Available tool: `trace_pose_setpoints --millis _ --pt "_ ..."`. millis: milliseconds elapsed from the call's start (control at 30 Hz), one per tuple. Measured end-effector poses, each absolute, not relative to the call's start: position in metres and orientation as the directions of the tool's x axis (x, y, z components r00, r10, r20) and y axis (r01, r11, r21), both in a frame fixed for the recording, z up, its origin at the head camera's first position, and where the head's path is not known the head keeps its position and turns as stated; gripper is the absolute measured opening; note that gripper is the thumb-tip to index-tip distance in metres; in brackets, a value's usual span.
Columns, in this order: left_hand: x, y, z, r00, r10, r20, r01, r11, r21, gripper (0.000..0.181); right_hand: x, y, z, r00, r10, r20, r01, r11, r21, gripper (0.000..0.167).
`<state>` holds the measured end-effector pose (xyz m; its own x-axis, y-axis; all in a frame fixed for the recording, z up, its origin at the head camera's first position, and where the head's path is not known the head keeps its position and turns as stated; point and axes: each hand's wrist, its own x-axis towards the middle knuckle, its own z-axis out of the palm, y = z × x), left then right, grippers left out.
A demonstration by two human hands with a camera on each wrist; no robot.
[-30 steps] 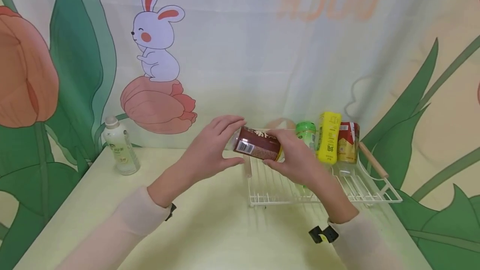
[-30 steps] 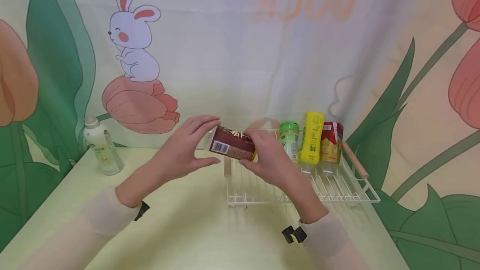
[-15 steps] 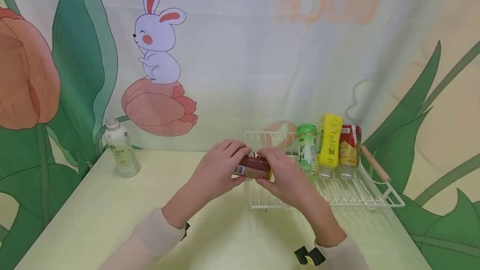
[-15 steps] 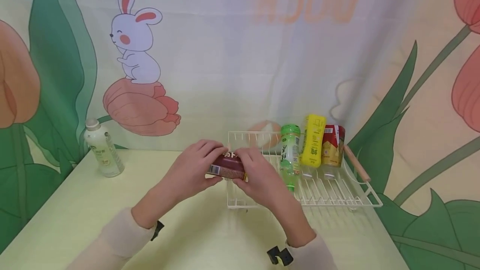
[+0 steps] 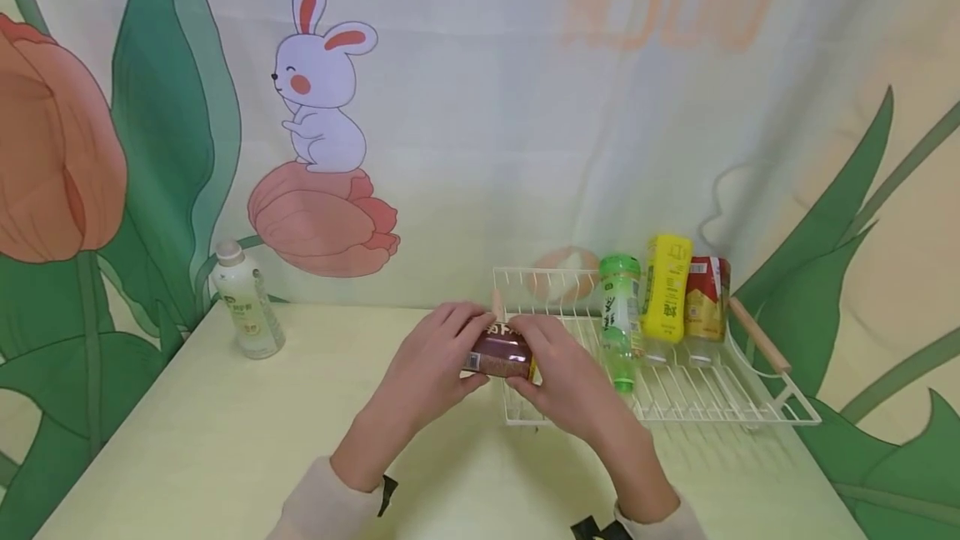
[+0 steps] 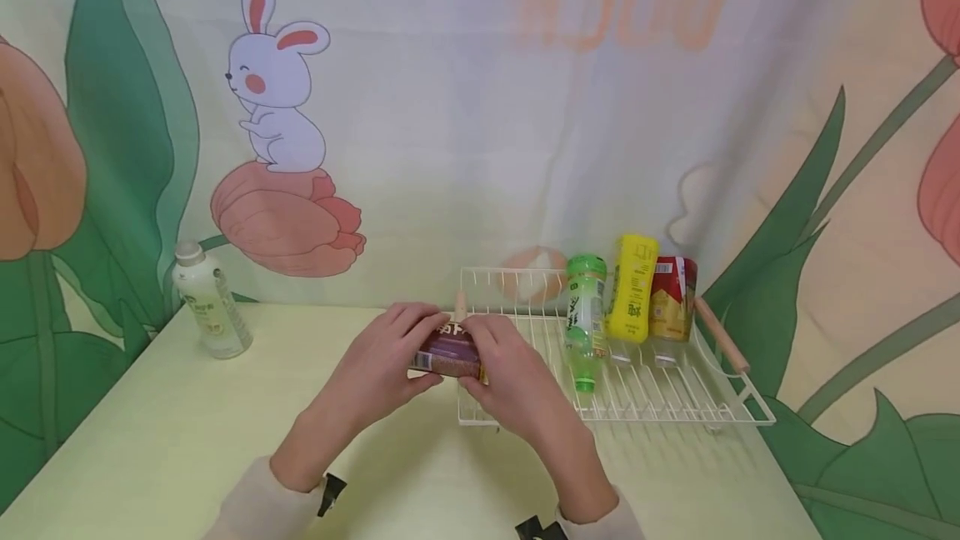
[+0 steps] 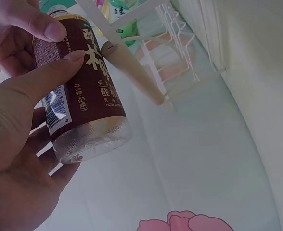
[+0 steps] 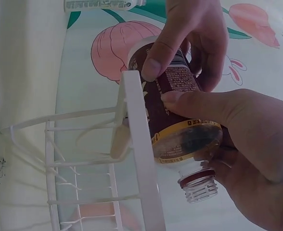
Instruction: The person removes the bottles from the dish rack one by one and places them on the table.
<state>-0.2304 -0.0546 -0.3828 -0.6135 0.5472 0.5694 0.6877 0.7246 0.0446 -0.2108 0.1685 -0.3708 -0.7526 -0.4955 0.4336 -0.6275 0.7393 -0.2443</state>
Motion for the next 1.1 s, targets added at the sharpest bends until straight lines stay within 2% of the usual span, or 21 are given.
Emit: trace_pose_setpoints --millis 300,600,1100 --pt "-0.219 -0.059 -0.373 -0.583 0.525 0.620 0.686 0.727 0.029 0.071 -0.201 0.169 -0.360 -0.706 -0.516 0.485 -0.669 0.711 -0.216 0.075" --pt "-0.216 -0.056 -0.364 -0.527 0.543 0.654 0.684 0.727 -0.052 0.068 -0.197 0.173 -0.350 -0.682 -0.518 0.517 -0.669 0.728 -0.152 0.078" --pt "-0.217 -0.059 -0.364 -0.488 0.581 0.652 0.715 0.694 -0.083 0.066 -0.192 0.172 -0.351 -0.691 -0.522 0.501 -0.669 0.723 -0.169 0.074"
